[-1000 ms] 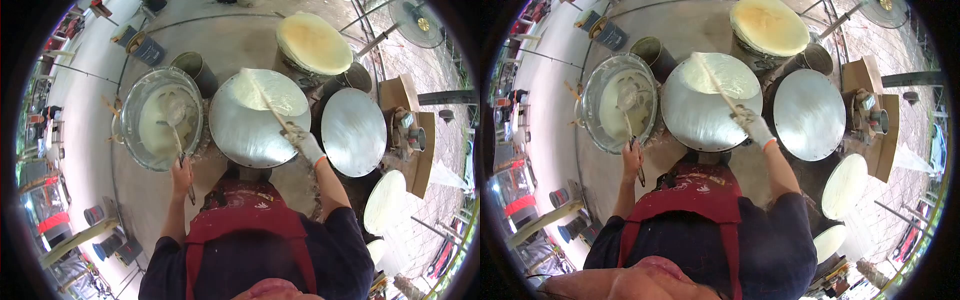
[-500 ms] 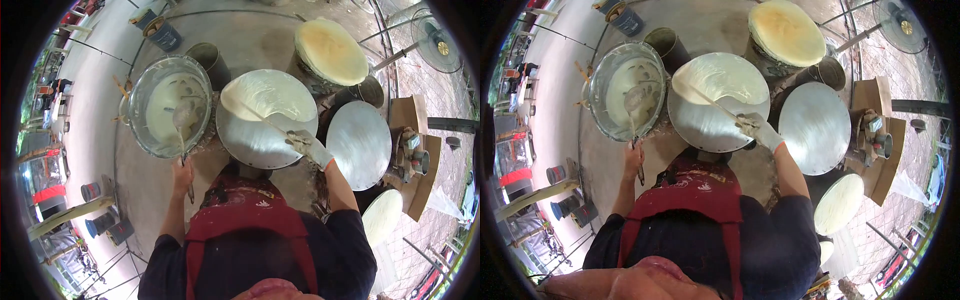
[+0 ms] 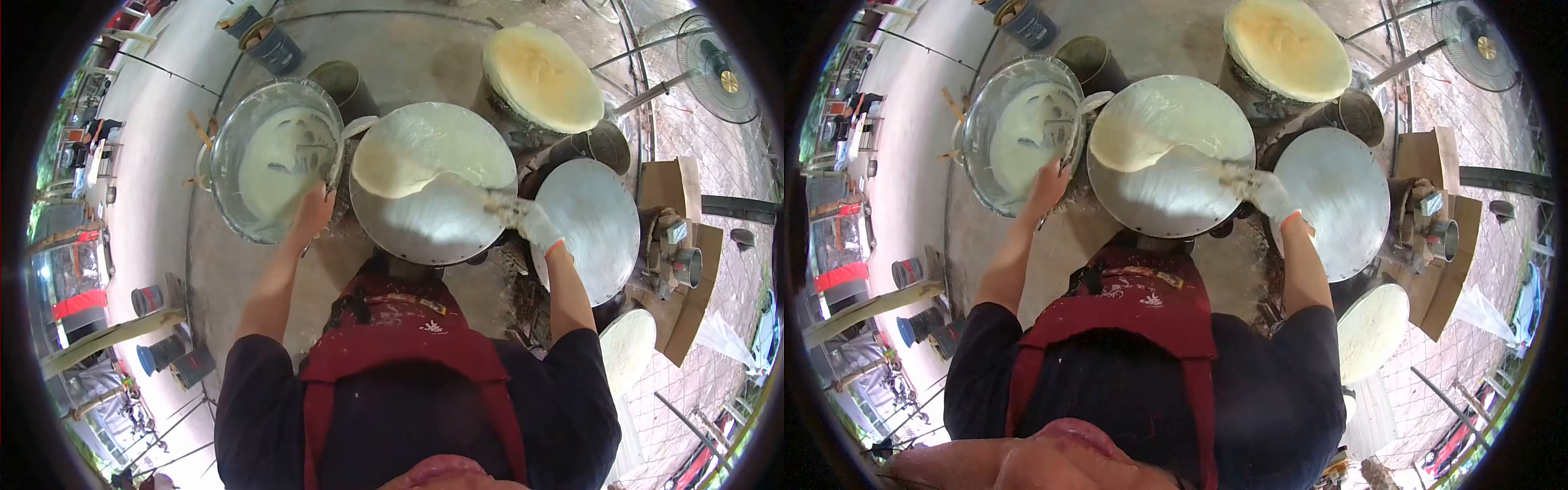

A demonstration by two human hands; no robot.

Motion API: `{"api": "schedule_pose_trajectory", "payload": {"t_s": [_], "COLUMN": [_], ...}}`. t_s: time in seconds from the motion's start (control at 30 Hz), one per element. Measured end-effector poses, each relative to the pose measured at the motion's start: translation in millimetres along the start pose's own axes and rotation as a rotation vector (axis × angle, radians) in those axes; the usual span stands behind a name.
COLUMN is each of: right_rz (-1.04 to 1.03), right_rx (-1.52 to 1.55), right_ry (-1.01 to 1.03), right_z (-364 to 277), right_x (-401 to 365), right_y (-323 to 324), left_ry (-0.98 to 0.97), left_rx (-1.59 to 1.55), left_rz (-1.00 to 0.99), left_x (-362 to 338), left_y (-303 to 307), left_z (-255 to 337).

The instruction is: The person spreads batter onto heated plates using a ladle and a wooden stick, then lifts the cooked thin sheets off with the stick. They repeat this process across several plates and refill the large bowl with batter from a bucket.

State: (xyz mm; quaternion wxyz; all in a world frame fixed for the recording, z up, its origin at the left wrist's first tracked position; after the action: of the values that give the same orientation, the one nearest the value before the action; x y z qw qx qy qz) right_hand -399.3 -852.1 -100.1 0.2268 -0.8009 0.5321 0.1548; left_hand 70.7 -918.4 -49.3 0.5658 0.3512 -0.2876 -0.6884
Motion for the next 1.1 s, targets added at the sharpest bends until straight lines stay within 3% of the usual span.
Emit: {"api": "schedule_pose_trajectory", "payload": {"t_s": [0.1,0.17,0.27,0.33,0.4,0.5,0.57,0.6,0.63,0.7,0.77,0.83,0.87,0.93,1.0,1.1], "right_rz": [0.086,-0.152,-0.118,-0.112,-0.031,0.177,0.322,0.33,0.222,0.267,0.364,0.447,0.594,0.837,1.032,1.148], "right_rx": [-0.322,0.295,0.205,0.31,-0.018,-0.025,0.165,0.411,0.447,0.528,0.451,0.293,0.165,-0.024,-0.146,-0.097], "right_ry": [0.057,0.021,-0.183,-0.339,-0.341,-0.218,-0.195,-0.263,-0.246,-0.105,-0.042,-0.129,-0.039,-0.025,-0.178,-0.281], "right_z": [7.2,14.9,1.6,30.3,34.7,35.2,43.1,77.1,58.4,54.0,14.3,-2.2,36.3,80.5,81.9,97.4], "right_x": [34.5,50.6,21.3,7.2,-27.6,-85.2,-113.4,-106.2,-97.4,-56.1,-6.0,54.2,112.0,154.9,153.3,107.1], "right_y": [9.6,-10.6,-44.2,-40.2,-51.3,-102.0,-151.3,-173.6,-210.9,-264.0,-323.1,-360.6,-369.0,-381.4,-388.5,-380.5], "left_ry": [-0.064,-0.128,-0.092,-0.074,-0.1,-0.027,-0.134,-0.19,-0.232,-0.3,-0.261,-0.162,-0.083,0.026,0.085,0.187], "left_rx": [0.122,0.209,0.294,0.246,0.108,0.034,-0.095,-0.162,-0.235,-0.383,-0.521,-0.666,-0.741,-0.848,-0.919,-0.942], "left_rz": [-0.037,-0.058,-0.15,-0.191,-0.198,-0.334,-0.427,-0.474,-0.428,-0.34,-0.167,-0.073,-0.067,-0.074,-0.091,-0.1], "left_x": [-8.8,-26.1,-70.0,-103.2,-135.2,-166.5,-157.7,-149.6,-139.7,-126.8,-118.0,-114.0,-112.6,-114.0,-124.9,-140.6], "left_y": [-4.5,-4.2,9.3,10.2,-2.9,-19.0,-16.3,-11.8,2.2,44.7,78.2,103.1,114.3,133.7,150.1,150.4], "left_z": [0.3,-13.8,-12.7,-19.9,-45.6,-41.0,-41.9,-41.4,-34.5,-18.6,-29.3,-51.4,-66.5,-89.7,-106.8,-148.3]}}
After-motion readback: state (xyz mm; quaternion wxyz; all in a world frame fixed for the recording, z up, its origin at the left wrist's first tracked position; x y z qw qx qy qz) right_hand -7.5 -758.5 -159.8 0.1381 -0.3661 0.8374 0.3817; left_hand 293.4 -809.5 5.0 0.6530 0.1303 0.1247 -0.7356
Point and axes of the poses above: each hand's wrist, its own x-axis towards the middle knuckle, its own y-axis out of the back of the hand, z = x × y, the point moved 2 cm from there along x, towards the middle knuckle, and after that the axes turned 13 degrees about -x, right-handed, at the moved point
